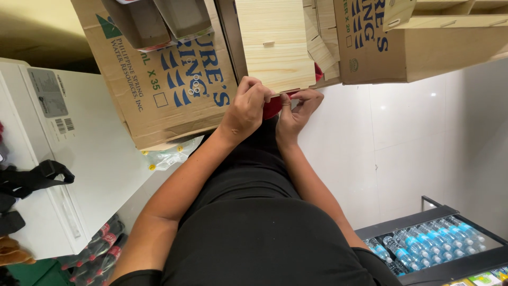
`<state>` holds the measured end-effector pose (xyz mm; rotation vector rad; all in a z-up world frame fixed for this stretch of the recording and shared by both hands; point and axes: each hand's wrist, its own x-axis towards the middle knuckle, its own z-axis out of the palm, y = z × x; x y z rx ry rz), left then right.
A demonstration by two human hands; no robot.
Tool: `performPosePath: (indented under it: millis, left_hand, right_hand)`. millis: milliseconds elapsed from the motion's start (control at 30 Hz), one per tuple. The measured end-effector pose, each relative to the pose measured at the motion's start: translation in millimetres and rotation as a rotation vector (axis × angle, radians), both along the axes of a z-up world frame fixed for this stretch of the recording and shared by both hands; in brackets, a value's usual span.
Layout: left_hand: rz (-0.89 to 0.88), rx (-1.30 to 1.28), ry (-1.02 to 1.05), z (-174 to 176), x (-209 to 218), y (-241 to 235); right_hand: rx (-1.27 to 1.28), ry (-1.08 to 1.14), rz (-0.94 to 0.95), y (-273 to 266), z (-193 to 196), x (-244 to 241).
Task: The person assembles a slotted wooden display organizer on a counter, fitting thin wooden divider panels into the grooves of a wooden box by hand. They first wipe a panel with a red cloth, then press dividers into place one at a time and turn the partially built unit to reach other sides.
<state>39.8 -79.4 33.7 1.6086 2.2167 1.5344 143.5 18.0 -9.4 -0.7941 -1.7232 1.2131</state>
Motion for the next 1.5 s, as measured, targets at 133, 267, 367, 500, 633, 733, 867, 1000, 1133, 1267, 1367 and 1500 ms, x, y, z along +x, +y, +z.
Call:
performPosePath:
  millis: [133,267,367,500,633,733,867,1000,1133,1267,1367,1500]
  left_hand:
    - [0.016,-0.043,-0.026,7.7,-2.3,-4.3]
    - [0.043,-0.001,-0.096,27.1,-11.0,-21.3]
    - [0.165,0.016,-0.085,16.6,-17.0,-46.0]
    - [0.539,-0.126,-0.150,-42.5,-25.9,-96.4]
    - [0.693,-0.238,-0.191,-68.8,-38.8,-118.0]
    - [0.687,-0.298,-0.031,-70.4,-43.6,-120.5]
    - [0.644,-0.399,0.177,-72.3,-48.0,-120.0]
    - [0.613,-0.444,0.383,-79.7,-49.2,-123.5]
    - [0.610,-0.417,0.354,-75.2,-53.7,-122.1]
    - [0.588,-0.426,0.268,-72.7,-55.0,-118.8]
    - [0.591,-0.342,0.118,-59.5,-48.1,-112.4]
    - [0.595,-0.115,-0.245,-23.9,-31.2,-94.9]
  right_hand:
    - [0.071,-0.110,0.004,2.5,11.3,8.7]
    - [0.448,-0.231,0.210,1.5,37.5,0.2]
    - [0.448,-0.272,0.405,3.1,35.7,-7.7]
    - [0.416,-0.317,0.500,-1.3,32.2,-13.0]
    - [0.454,-0.347,0.502,-2.1,32.2,-16.9]
    - [0.494,-0.361,0.535,-3.0,32.4,-16.2]
    - [0.520,-0.382,0.540,-5.2,34.3,-17.6]
    - [0.542,-0.405,0.556,-8.9,36.9,-19.1]
    - [0.554,-0.408,0.564,-9.6,42.4,-19.3]
    - [0.522,-0.403,0.573,-6.8,51.0,-18.2]
    - [0.448,-0.390,0.595,-2.0,51.7,-14.8]
    - [0.148,-0.298,0.571,3.5,47.2,-10.3]
